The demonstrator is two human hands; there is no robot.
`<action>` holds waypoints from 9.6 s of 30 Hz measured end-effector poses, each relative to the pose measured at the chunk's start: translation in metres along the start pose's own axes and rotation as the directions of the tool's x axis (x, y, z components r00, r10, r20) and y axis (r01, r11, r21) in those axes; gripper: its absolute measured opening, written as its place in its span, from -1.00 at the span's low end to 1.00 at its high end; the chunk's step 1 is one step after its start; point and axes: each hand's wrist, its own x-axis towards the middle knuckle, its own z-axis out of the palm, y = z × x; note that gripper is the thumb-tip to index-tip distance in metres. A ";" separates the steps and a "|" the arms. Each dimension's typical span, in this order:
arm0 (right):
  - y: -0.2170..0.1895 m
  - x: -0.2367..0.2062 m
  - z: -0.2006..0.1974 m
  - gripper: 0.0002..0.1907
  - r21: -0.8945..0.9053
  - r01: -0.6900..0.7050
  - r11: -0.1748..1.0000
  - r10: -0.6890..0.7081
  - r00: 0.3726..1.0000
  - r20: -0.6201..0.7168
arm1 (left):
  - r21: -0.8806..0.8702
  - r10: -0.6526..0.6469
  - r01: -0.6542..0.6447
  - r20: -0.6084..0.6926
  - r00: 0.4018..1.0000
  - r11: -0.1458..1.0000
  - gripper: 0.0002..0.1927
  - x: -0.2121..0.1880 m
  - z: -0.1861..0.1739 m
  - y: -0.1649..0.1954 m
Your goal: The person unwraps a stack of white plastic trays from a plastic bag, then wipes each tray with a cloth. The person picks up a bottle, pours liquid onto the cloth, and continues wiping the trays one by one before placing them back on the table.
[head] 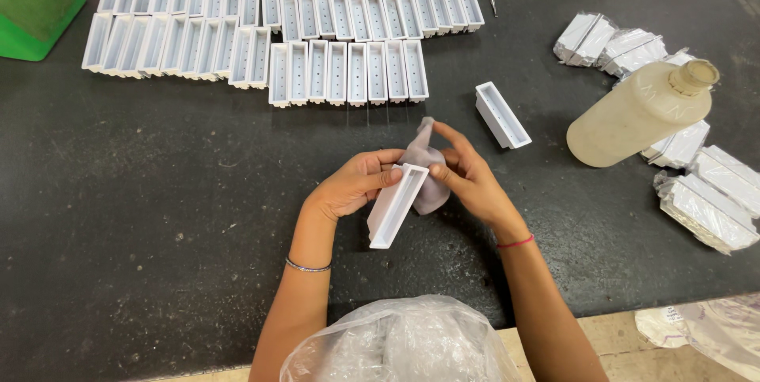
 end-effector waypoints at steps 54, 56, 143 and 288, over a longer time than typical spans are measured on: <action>0.026 0.006 -0.001 -0.57 0.635 -0.120 0.763 0.280 0.947 -0.158 | 0.008 0.046 -0.047 0.098 0.994 0.999 -0.01 0.005 0.016 -0.001; 0.037 0.009 -0.005 -0.59 0.612 -0.056 0.789 0.225 0.953 -0.203 | -0.050 0.060 -0.056 0.076 0.995 0.997 -0.07 0.008 0.005 -0.010; 0.004 0.052 0.051 -0.79 0.368 -0.115 0.923 0.207 0.953 -0.220 | 0.276 0.445 -0.350 -0.594 0.670 0.895 -0.65 0.028 0.005 -0.013; 0.007 0.127 -0.039 -0.93 -0.893 0.273 0.357 -0.313 0.936 0.161 | 0.131 0.273 -0.270 -0.753 0.599 0.954 -0.41 -0.007 -0.049 0.015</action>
